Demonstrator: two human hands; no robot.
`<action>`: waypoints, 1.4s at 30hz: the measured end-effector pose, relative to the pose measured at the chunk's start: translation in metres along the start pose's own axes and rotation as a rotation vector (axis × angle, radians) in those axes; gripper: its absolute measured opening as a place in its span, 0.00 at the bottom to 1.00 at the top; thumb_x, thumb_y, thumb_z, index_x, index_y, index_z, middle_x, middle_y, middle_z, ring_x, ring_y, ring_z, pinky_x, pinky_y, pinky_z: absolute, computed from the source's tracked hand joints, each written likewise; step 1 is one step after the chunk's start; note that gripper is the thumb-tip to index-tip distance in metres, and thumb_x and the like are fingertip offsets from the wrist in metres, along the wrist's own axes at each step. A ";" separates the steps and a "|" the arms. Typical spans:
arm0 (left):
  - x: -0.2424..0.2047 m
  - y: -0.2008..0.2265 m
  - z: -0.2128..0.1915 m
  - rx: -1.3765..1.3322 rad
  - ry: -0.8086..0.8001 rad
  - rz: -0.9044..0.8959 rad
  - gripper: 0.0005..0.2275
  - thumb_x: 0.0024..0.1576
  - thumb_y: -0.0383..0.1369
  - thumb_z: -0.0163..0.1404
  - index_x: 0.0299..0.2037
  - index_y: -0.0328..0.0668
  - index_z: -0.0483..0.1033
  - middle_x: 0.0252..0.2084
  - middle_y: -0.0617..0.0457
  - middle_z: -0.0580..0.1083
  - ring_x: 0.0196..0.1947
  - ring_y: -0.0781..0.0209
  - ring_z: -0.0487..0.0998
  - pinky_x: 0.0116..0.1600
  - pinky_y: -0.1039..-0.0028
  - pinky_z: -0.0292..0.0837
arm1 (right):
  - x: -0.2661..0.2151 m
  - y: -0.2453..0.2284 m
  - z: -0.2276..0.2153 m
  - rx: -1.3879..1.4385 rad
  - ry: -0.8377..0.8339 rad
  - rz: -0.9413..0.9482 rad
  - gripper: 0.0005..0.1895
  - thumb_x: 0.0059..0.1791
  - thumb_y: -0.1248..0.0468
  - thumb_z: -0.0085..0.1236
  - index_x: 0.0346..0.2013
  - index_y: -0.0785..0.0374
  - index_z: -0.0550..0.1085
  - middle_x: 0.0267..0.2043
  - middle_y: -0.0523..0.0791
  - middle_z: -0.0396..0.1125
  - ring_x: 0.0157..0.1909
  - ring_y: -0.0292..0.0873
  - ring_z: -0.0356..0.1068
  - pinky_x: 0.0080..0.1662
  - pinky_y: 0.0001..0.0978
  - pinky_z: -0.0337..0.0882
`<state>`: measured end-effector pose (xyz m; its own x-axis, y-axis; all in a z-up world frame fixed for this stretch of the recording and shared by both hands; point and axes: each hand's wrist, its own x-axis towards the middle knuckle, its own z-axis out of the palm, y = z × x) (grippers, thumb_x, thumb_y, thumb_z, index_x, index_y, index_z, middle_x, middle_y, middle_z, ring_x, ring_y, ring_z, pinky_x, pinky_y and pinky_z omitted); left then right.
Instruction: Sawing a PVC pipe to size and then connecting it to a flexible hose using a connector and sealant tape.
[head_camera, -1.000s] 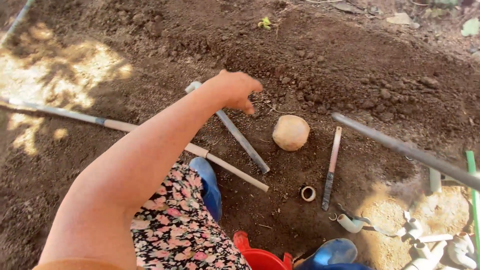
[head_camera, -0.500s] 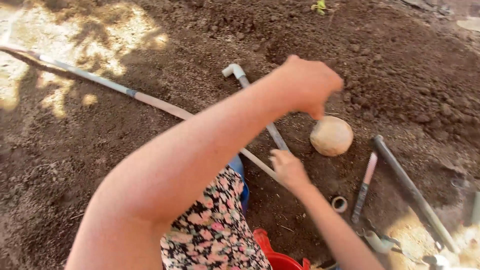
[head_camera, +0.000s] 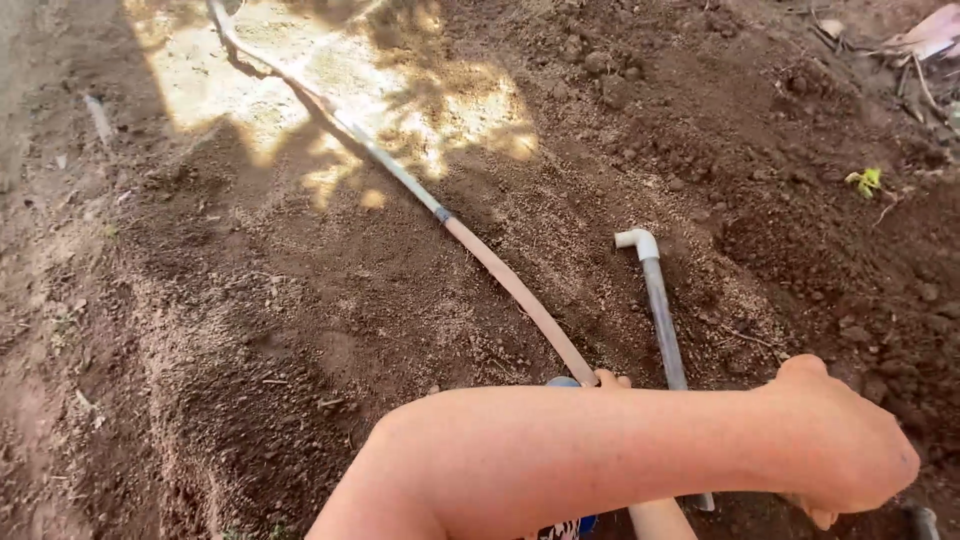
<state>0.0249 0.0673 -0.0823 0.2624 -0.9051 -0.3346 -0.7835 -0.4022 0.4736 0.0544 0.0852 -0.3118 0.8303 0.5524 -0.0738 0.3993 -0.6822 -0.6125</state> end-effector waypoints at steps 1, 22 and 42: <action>-0.002 0.003 -0.003 0.003 0.007 0.002 0.09 0.43 0.34 0.57 0.16 0.56 0.68 0.28 0.79 0.82 0.28 0.75 0.75 0.36 0.71 0.56 | -0.003 0.004 -0.009 -0.021 0.008 -0.012 0.13 0.43 0.52 0.49 0.38 0.52 0.74 0.39 0.42 0.69 0.45 0.44 0.67 0.53 0.38 0.63; 0.047 0.020 -0.005 0.206 0.247 -0.026 0.46 0.46 0.52 0.58 0.69 0.62 0.36 0.50 0.43 0.67 0.47 0.42 0.69 0.47 0.52 0.58 | -0.276 -0.083 -0.320 -0.186 0.192 1.023 0.13 0.39 0.58 0.54 0.37 0.52 0.77 0.33 0.40 0.70 0.34 0.39 0.64 0.42 0.30 0.61; 0.114 -0.030 0.062 0.195 0.007 -0.304 0.13 0.50 0.38 0.41 0.44 0.47 0.60 0.36 0.46 0.71 0.41 0.44 0.76 0.48 0.54 0.70 | -0.536 0.097 -0.268 -0.174 -0.024 1.169 0.23 0.44 0.53 0.56 0.52 0.54 0.73 0.53 0.48 0.69 0.58 0.50 0.66 0.57 0.44 0.66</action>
